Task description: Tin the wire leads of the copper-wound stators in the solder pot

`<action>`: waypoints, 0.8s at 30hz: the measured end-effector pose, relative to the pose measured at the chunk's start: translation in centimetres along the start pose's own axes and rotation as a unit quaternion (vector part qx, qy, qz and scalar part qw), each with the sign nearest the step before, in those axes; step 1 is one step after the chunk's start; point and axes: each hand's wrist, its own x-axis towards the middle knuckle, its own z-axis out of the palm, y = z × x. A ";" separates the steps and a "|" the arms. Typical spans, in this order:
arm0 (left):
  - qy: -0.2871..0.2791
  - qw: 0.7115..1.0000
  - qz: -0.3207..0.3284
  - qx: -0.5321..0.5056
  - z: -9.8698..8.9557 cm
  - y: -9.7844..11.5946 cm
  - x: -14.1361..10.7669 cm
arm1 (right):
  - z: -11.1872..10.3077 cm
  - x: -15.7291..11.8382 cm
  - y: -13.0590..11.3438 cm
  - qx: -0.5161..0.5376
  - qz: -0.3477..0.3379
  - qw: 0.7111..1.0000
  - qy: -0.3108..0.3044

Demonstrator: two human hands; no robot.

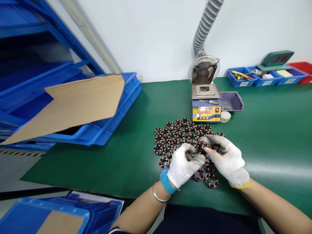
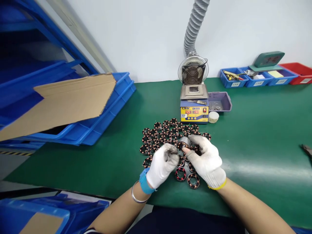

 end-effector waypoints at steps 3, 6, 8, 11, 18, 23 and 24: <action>-0.048 0.998 0.030 0.035 0.2 -0.2 -0.8 | 0.0 -0.2 -0.2 -0.015 -0.015 1.000 -0.021; -0.107 0.989 0.084 0.050 -0.6 0.0 -1.8 | -0.1 0.0 -0.1 -0.025 -0.022 0.999 -0.021; -0.110 0.987 0.108 0.043 -1.1 0.1 -2.2 | -0.2 0.3 -0.1 -0.028 -0.021 0.999 0.000; 0.034 0.991 0.126 0.001 -1.3 0.1 -1.8 | -0.4 0.5 -0.1 -0.036 -0.024 0.999 0.025; 0.033 0.975 0.187 0.115 -1.3 -0.5 0.0 | -0.4 0.2 -0.3 -0.046 -0.112 0.993 0.000; -0.049 0.951 0.277 0.126 -1.4 -1.3 -1.4 | -0.6 0.9 0.2 -0.050 -0.080 0.995 0.032; -0.028 0.960 0.261 0.100 -1.4 -1.3 -1.5 | -0.7 1.1 0.3 -0.048 -0.064 0.996 0.041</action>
